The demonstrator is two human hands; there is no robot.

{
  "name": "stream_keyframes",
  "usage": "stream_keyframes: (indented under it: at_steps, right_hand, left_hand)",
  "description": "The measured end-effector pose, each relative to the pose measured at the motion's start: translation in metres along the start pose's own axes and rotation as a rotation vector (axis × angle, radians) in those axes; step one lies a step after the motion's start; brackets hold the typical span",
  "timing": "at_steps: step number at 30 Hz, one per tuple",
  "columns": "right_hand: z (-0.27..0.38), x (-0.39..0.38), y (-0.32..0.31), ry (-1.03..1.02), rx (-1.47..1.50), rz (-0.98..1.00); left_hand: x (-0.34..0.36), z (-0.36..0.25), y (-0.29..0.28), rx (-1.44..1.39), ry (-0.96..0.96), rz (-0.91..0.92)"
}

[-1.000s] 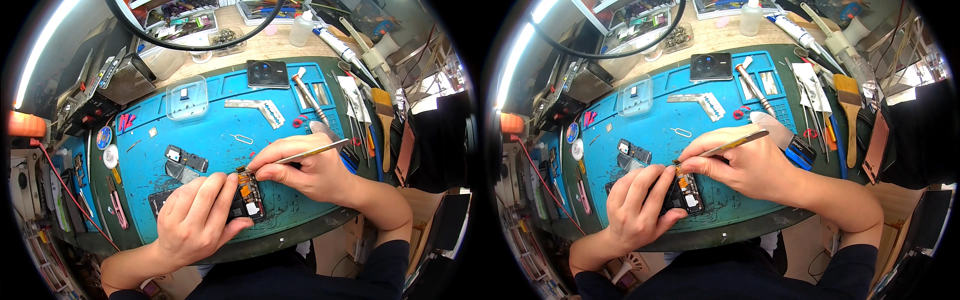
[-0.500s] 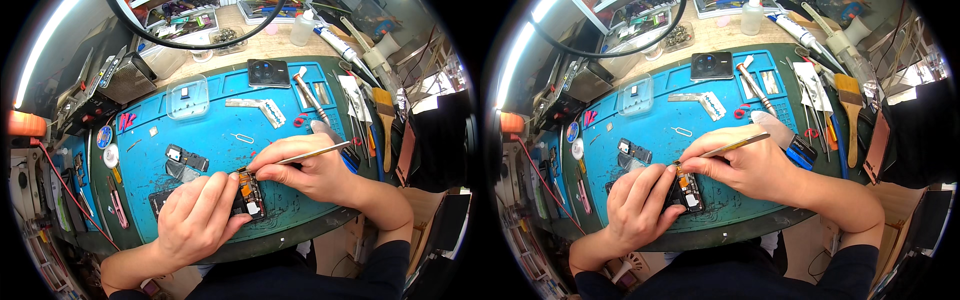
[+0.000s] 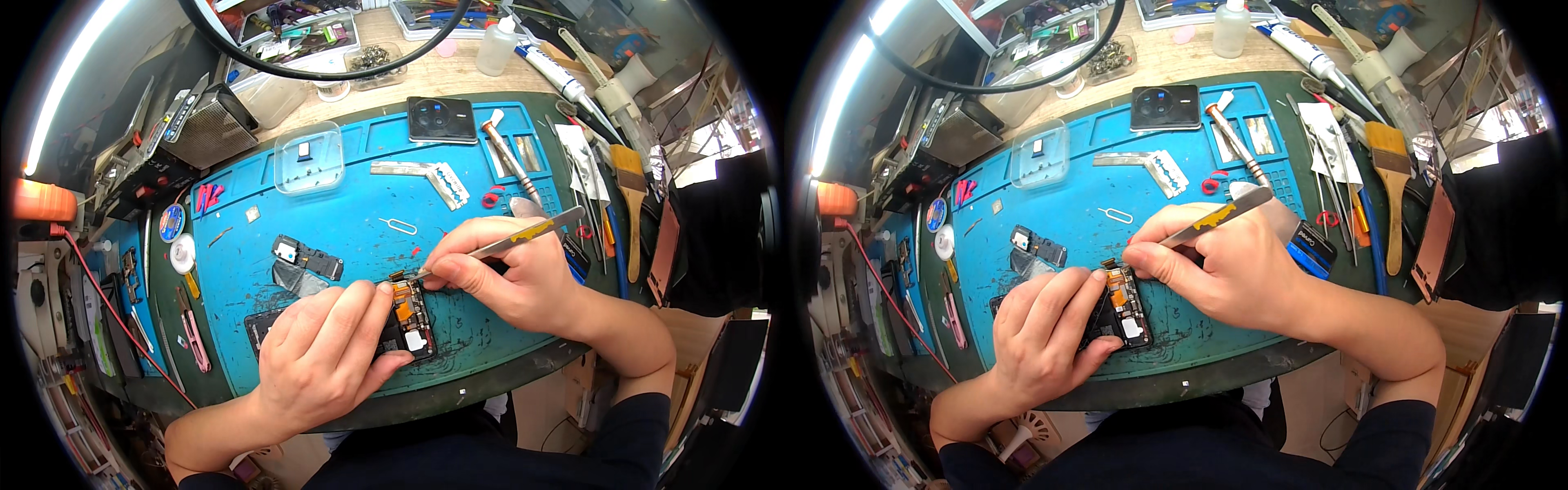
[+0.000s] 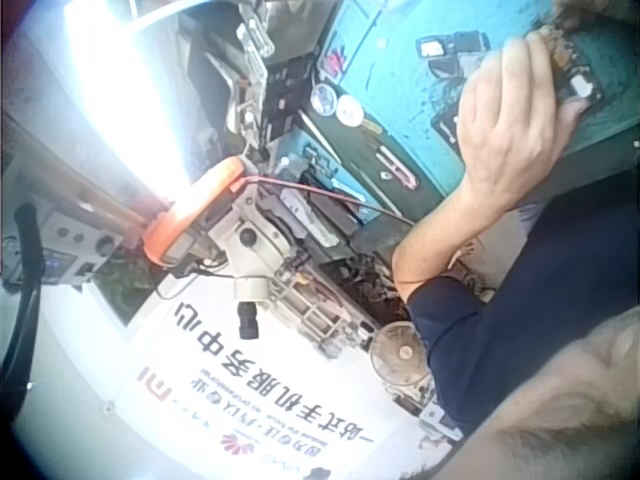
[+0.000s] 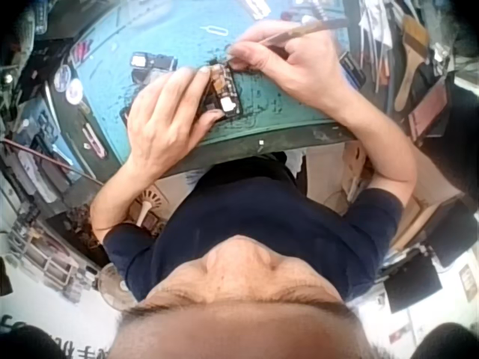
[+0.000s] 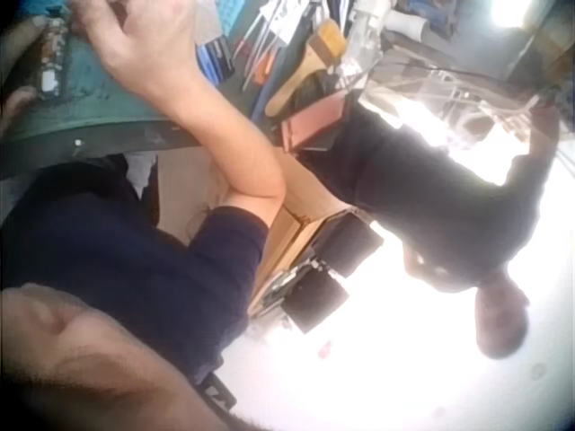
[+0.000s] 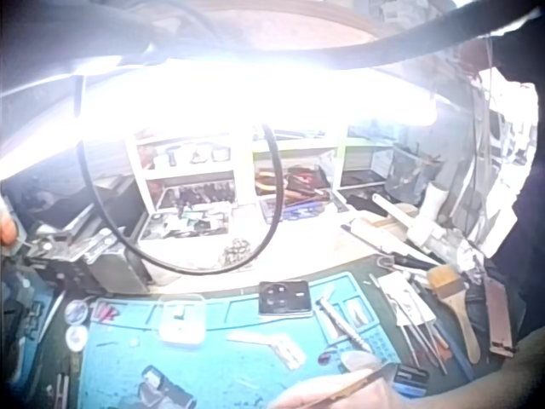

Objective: The person disassembles a smartphone, removes the back cover, and detaches internal components including the battery and camera module. They then reassemble the device by reconnecting the battery and camera flex cables and placing the back cover back on the phone.

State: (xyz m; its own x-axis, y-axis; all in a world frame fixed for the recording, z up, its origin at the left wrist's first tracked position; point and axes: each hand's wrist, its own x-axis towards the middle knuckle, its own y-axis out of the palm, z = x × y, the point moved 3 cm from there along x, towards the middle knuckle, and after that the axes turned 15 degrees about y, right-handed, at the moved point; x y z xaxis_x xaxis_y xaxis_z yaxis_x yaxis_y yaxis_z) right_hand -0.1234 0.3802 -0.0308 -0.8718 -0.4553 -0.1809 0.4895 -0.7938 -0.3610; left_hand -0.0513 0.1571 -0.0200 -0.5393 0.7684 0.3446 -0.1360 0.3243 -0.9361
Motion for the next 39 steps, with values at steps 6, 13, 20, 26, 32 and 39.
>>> stream_keyframes:
  at_steps: [6, 13, 20, 26, 32, 39]
  right_hand:
    - [-0.0006, 0.0002, -0.0006, -0.06, -0.054, -0.006]
    - [-0.0018, -0.0003, -0.0006, -0.058, -0.02, -0.015]
    - [-0.0008, 0.0, -0.0015, -0.042, -0.027, -0.009]
    - [-0.0007, -0.0003, -0.0013, -0.074, -0.032, -0.017]
    - [-0.0019, 0.0006, -0.0006, -0.08, -0.032, -0.015]
    - [-0.0015, -0.0005, -0.0015, -0.062, -0.031, -0.006]
  left_hand:
    - [0.0014, -0.0013, -0.0007, 0.015, -0.008, 0.019]
    - [0.0016, -0.0016, -0.0008, 0.008, -0.023, 0.053]
    - [0.0008, -0.0016, -0.0003, 0.0, -0.029, 0.076]
    - [0.0017, -0.002, -0.0012, 0.005, -0.024, 0.09]
    - [0.0031, -0.0014, -0.0018, 0.011, -0.015, 0.111]
    - [0.0027, -0.0021, -0.0007, 0.039, 0.015, 0.034]
